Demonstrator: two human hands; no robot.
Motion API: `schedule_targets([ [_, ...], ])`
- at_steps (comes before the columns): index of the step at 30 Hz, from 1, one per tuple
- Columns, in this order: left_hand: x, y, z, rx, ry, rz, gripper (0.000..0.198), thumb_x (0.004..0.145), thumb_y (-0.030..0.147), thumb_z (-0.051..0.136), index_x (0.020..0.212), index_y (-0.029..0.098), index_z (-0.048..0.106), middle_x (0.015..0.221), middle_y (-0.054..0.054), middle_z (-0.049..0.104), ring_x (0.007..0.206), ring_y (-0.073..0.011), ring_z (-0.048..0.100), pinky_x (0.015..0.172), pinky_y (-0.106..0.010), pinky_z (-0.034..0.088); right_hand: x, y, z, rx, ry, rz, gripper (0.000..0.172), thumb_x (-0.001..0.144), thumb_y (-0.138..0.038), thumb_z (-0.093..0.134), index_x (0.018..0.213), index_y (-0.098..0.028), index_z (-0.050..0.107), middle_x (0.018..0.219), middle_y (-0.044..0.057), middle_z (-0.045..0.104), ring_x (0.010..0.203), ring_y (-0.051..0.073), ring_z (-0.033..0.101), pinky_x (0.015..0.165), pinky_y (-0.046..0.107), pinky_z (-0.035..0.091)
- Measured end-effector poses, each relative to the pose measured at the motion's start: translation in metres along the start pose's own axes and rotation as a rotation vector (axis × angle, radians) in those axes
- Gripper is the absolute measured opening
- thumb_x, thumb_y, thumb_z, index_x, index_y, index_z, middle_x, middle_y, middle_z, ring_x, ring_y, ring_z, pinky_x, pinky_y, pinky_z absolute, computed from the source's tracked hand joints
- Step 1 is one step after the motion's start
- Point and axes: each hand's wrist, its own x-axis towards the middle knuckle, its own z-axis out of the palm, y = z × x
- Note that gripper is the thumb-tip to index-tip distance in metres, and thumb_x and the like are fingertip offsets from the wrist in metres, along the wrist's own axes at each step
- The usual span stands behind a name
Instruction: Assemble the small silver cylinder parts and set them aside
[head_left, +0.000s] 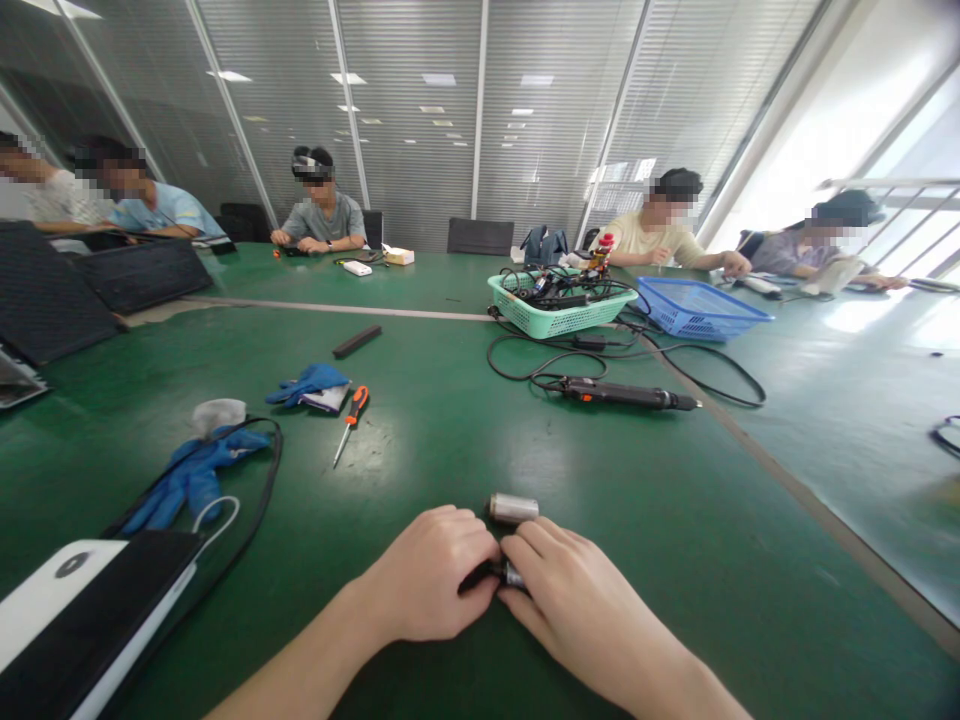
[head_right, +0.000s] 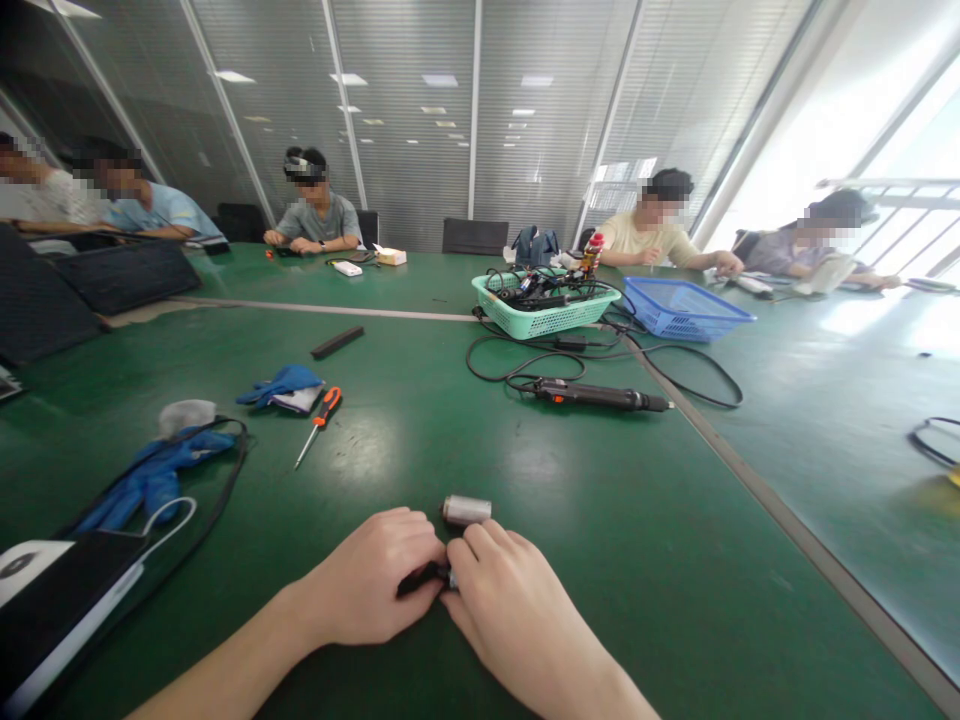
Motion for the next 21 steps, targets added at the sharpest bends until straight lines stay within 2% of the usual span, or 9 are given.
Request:
schedule_targets([
  [21, 0.0002, 0.0000, 0.0003, -0.028, 0.000, -0.009, 0.009, 0.084, 0.018, 0.064, 0.085, 0.020, 0.056, 0.083, 0.001, 0.063, 0.079, -0.0182, 0.055, 0.071, -0.033, 0.037, -0.0011, 0.0025, 0.0036, 0.013, 0.018, -0.015, 0.008, 0.092, -0.015, 0.066, 0.096, -0.020, 0.061, 0.099, 0.004, 0.064, 0.095, 0.026, 0.061, 0.081, 0.039, 0.046],
])
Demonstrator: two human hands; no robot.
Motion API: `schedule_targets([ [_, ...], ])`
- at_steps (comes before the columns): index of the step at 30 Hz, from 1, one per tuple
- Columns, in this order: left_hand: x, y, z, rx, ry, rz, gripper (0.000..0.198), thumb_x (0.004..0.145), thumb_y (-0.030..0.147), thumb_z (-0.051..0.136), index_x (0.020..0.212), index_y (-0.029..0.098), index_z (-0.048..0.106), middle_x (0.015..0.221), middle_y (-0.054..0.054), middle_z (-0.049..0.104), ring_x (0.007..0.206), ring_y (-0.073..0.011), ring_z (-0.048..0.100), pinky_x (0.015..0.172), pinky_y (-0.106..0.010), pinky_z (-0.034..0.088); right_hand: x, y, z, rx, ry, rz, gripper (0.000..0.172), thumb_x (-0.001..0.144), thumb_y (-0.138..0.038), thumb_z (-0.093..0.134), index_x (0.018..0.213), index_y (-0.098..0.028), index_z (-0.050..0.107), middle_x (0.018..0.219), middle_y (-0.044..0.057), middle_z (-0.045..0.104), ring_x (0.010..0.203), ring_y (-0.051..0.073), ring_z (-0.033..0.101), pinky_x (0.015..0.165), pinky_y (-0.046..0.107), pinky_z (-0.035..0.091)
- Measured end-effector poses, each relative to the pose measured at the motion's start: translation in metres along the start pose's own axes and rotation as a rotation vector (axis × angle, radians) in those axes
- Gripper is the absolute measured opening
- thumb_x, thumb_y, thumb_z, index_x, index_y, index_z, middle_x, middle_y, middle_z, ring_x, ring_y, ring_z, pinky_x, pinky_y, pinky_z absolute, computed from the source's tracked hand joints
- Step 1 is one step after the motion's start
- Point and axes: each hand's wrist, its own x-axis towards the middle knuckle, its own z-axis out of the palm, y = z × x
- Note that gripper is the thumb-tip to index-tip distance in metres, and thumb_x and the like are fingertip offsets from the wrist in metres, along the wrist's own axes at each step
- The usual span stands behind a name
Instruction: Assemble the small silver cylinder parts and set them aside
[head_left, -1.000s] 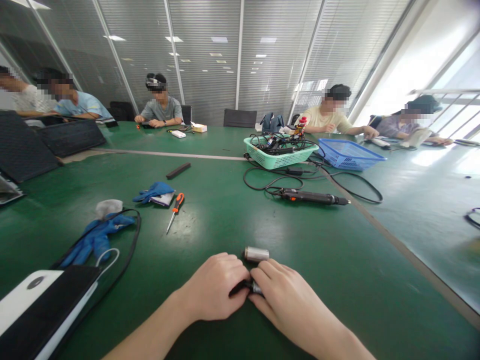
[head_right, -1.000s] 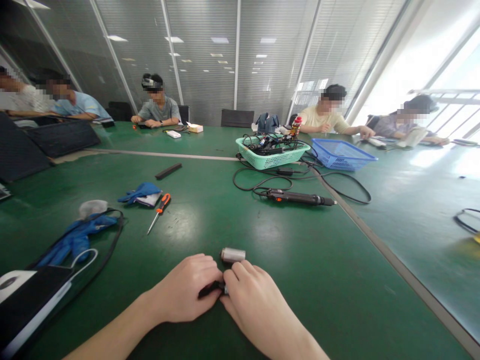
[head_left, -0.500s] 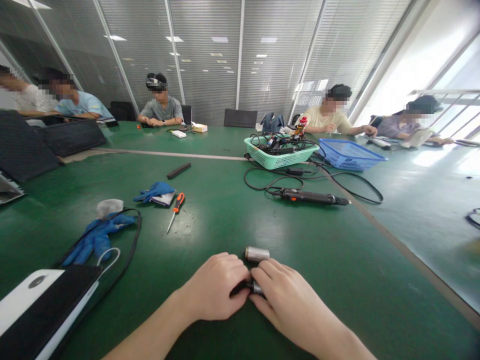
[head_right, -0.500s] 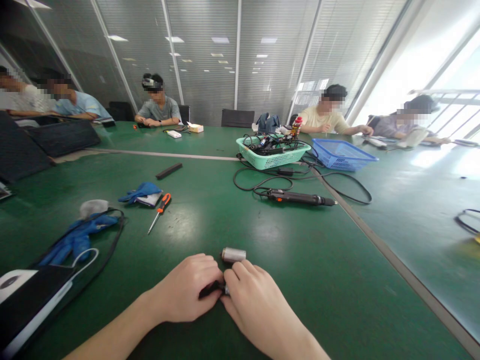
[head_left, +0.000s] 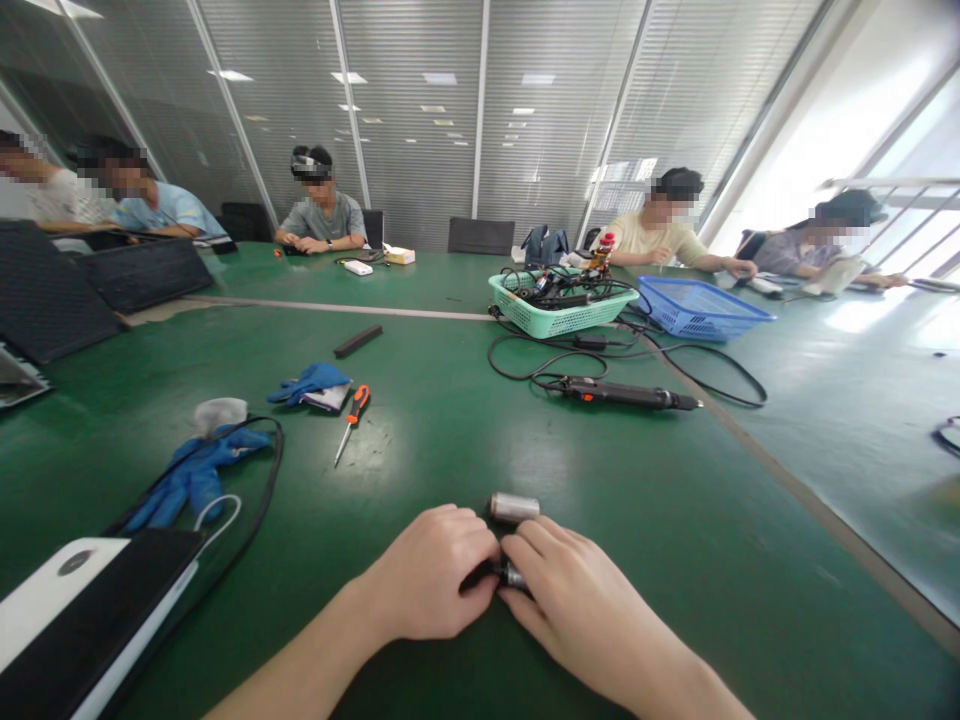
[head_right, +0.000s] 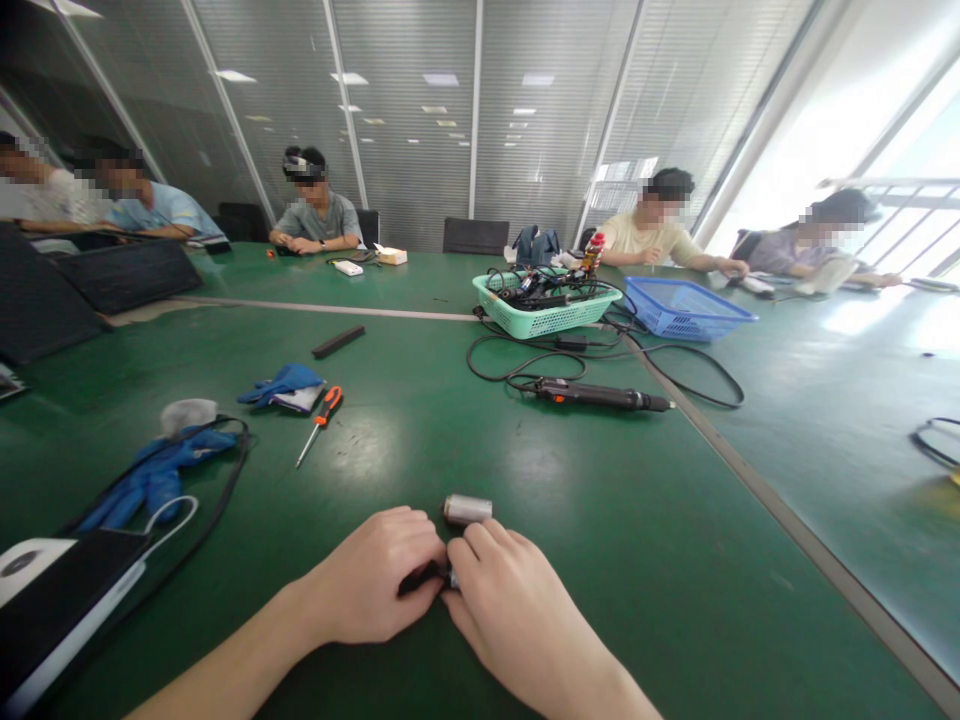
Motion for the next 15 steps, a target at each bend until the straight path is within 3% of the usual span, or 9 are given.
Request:
schedule_targets([
  [15, -0.0007, -0.0008, 0.0002, 0.010, -0.004, 0.000, 0.009, 0.084, 0.018, 0.064, 0.085, 0.021, 0.056, 0.083, 0.000, 0.063, 0.079, -0.0190, 0.056, 0.071, -0.033, 0.037, 0.0000, -0.0002, -0.0015, 0.005, 0.003, 0.009, 0.008, 0.092, -0.015, 0.065, 0.096, -0.021, 0.061, 0.099, 0.003, 0.063, 0.095, 0.026, 0.060, 0.081, 0.038, 0.044],
])
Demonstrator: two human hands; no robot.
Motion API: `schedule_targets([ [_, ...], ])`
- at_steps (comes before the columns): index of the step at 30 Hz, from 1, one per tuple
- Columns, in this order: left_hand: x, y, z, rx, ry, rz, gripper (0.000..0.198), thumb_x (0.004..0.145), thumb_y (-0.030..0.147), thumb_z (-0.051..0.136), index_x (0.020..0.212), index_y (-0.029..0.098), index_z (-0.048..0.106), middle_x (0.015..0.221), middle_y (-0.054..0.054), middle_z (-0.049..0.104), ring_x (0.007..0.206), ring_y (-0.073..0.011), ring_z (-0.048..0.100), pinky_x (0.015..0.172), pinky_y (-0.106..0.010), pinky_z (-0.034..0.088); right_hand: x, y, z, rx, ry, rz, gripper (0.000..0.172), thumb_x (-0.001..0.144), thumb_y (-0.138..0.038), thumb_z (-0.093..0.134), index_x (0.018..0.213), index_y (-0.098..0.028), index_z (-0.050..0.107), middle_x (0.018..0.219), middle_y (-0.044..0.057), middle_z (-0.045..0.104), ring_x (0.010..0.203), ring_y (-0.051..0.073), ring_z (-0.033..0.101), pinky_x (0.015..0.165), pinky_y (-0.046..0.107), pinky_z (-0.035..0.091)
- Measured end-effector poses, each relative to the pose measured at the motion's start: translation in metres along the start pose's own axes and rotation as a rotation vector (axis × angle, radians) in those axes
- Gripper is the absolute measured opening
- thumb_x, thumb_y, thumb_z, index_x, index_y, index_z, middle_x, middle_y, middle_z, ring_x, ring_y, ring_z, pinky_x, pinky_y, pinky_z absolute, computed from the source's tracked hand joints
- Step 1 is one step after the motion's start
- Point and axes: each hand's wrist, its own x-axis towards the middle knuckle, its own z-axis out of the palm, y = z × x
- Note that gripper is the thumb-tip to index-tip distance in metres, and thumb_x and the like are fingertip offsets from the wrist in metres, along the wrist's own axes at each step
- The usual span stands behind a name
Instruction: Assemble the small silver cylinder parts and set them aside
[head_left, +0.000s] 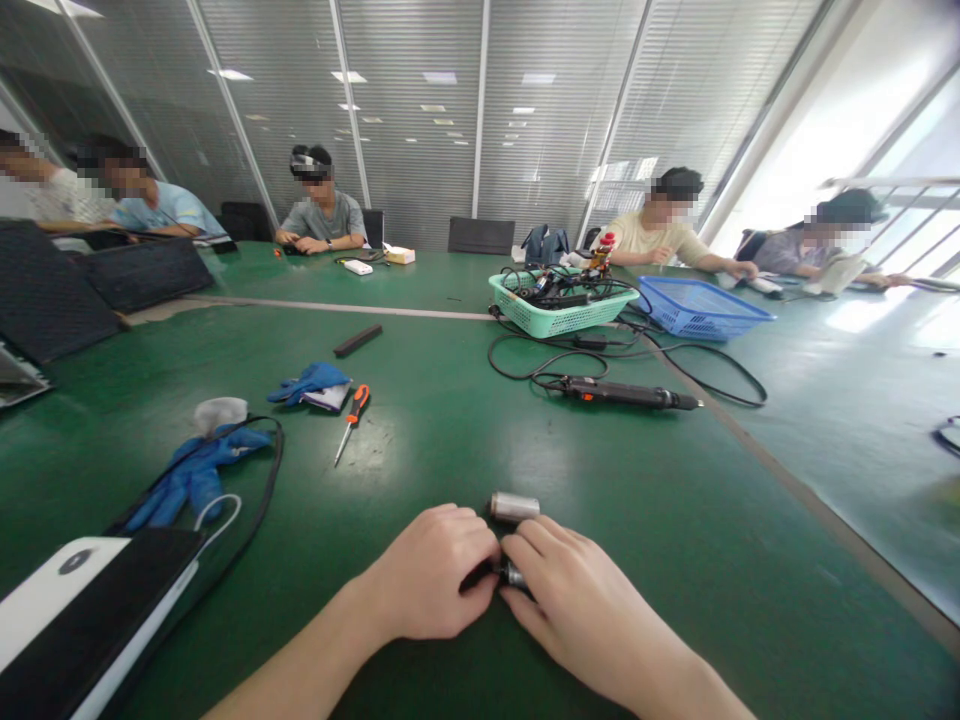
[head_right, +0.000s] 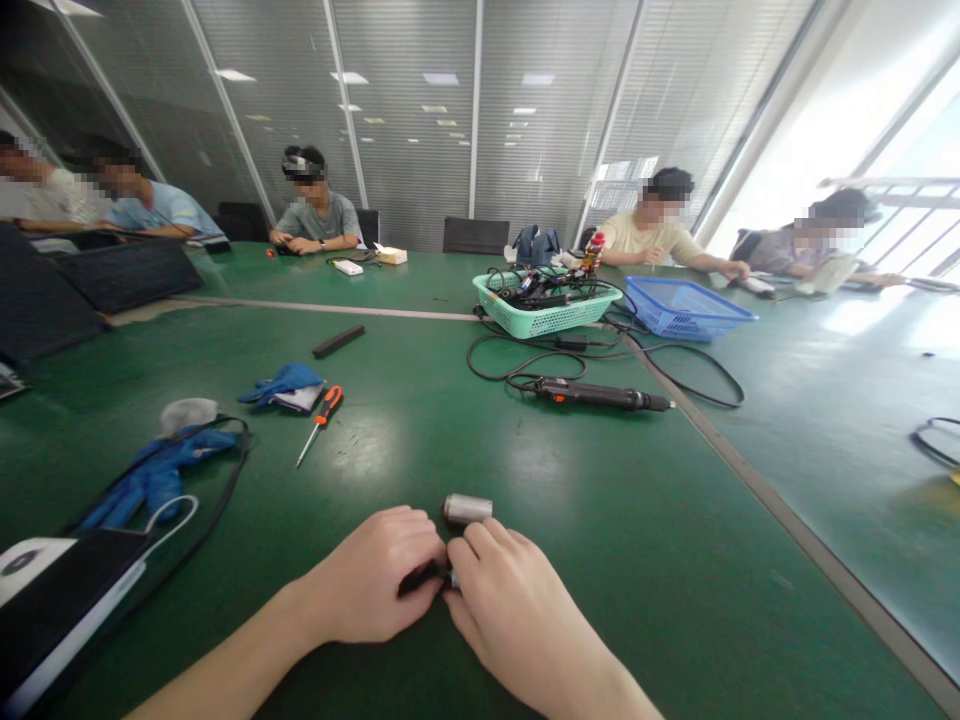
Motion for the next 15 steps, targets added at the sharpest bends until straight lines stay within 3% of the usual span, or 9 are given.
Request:
schedule_targets([
  [15, 0.0004, 0.0004, -0.0013, -0.001, -0.011, -0.004, 0.009, 0.084, 0.018, 0.064, 0.085, 0.021, 0.055, 0.083, 0.000, 0.063, 0.079, -0.0187, 0.056, 0.072, -0.033, 0.039, -0.0002, -0.0005, -0.0004, 0.009, -0.017, 0.004, 0.008, 0.092, -0.014, 0.061, 0.096, -0.020, 0.060, 0.100, 0.004, 0.062, 0.096, 0.026, 0.059, 0.082, 0.039, 0.044],
])
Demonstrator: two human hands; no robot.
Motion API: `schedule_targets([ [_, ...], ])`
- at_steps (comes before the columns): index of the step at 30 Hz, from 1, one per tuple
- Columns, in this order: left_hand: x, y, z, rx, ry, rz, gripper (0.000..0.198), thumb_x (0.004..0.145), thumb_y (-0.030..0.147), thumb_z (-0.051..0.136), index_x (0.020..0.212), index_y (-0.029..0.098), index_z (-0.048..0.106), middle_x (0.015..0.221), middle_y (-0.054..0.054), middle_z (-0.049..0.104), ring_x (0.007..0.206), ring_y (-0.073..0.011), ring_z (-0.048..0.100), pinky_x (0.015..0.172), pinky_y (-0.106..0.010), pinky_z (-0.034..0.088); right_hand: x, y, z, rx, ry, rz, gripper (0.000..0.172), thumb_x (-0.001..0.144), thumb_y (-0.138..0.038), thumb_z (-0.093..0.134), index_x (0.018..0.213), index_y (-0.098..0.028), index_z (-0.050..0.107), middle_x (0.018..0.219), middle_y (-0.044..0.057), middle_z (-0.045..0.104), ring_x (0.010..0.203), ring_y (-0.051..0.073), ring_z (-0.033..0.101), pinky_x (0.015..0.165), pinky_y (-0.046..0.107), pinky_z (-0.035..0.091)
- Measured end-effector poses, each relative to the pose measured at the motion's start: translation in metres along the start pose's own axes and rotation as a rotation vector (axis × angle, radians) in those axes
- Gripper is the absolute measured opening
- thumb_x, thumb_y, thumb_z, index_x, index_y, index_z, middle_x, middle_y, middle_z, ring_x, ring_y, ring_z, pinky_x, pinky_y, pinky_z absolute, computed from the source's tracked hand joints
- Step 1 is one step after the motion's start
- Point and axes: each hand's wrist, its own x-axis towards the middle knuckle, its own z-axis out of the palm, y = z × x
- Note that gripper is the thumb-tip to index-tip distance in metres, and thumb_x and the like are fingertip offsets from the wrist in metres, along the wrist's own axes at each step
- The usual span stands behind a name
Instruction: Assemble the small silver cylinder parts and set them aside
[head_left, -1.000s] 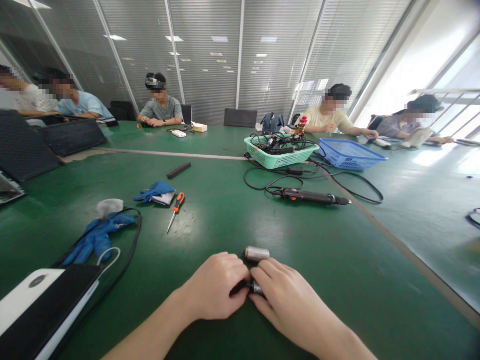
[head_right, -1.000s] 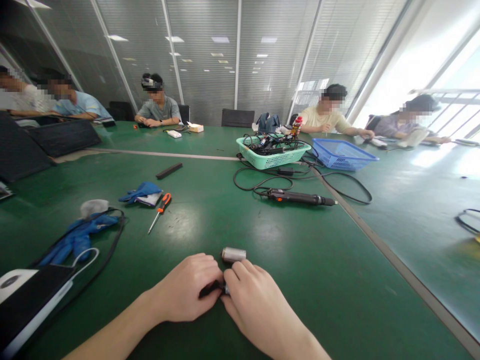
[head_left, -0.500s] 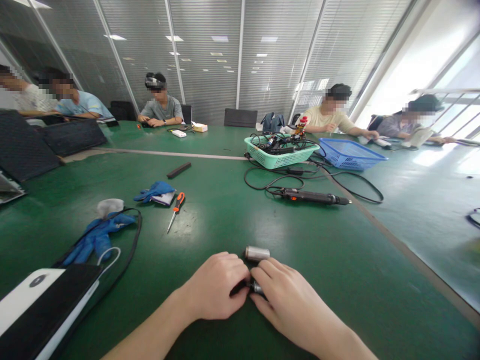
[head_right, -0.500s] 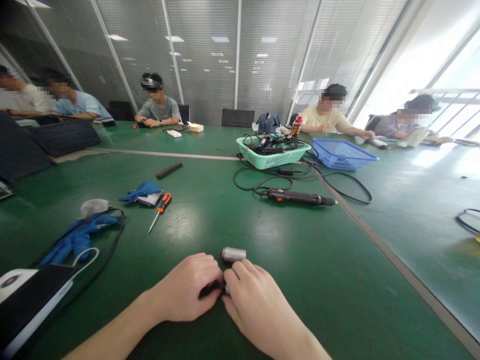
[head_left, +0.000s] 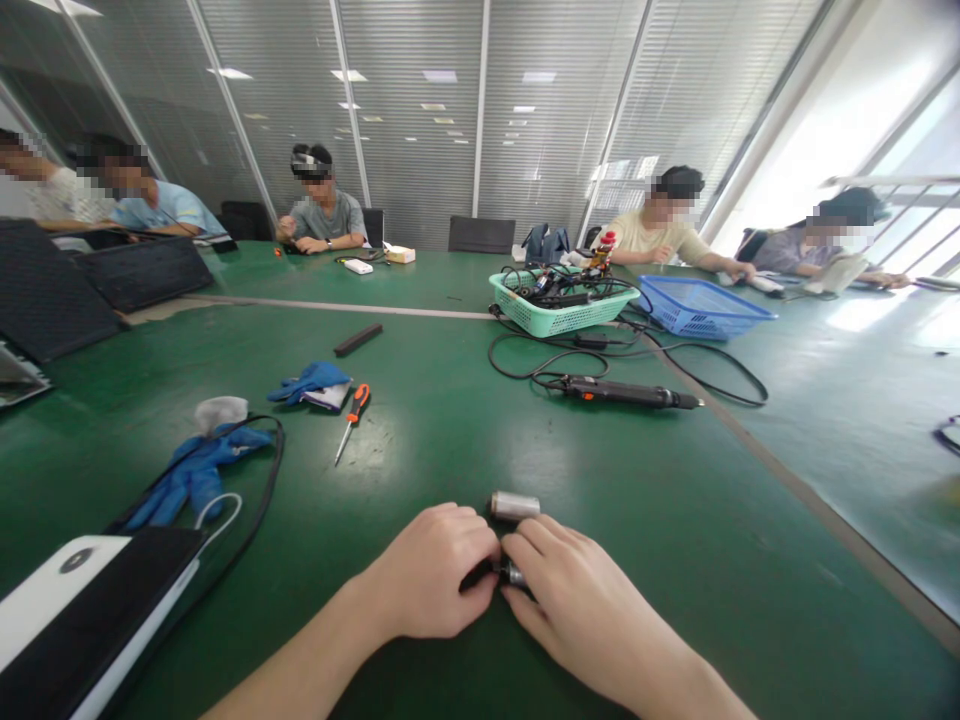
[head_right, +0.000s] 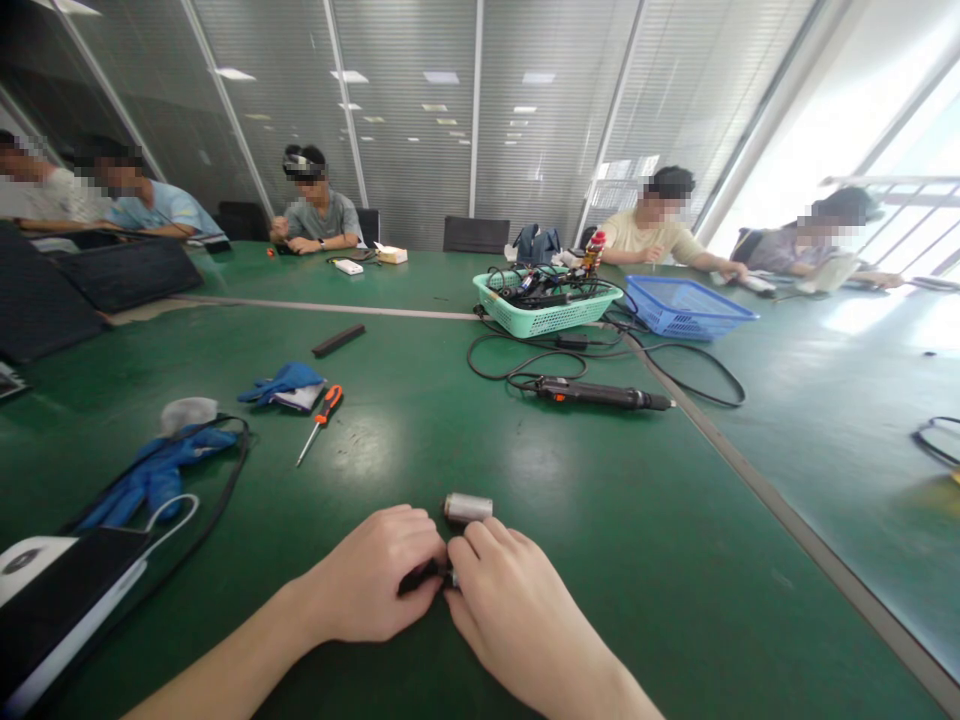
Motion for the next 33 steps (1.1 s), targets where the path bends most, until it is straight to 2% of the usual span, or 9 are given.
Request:
schedule_targets([
  [33, 0.0002, 0.0012, -0.0022, -0.009, 0.006, -0.002, 0.006, 0.084, 0.017, 0.063, 0.086, 0.020, 0.057, 0.084, -0.001, 0.065, 0.078, -0.0193, 0.058, 0.070, -0.034, 0.040, -0.0009, 0.0012, 0.0035, -0.012, 0.059, -0.019, 0.010, 0.090, -0.011, 0.061, 0.095, -0.021, 0.059, 0.098, 0.003, 0.061, 0.094, 0.025, 0.058, 0.079, 0.038, 0.044],
])
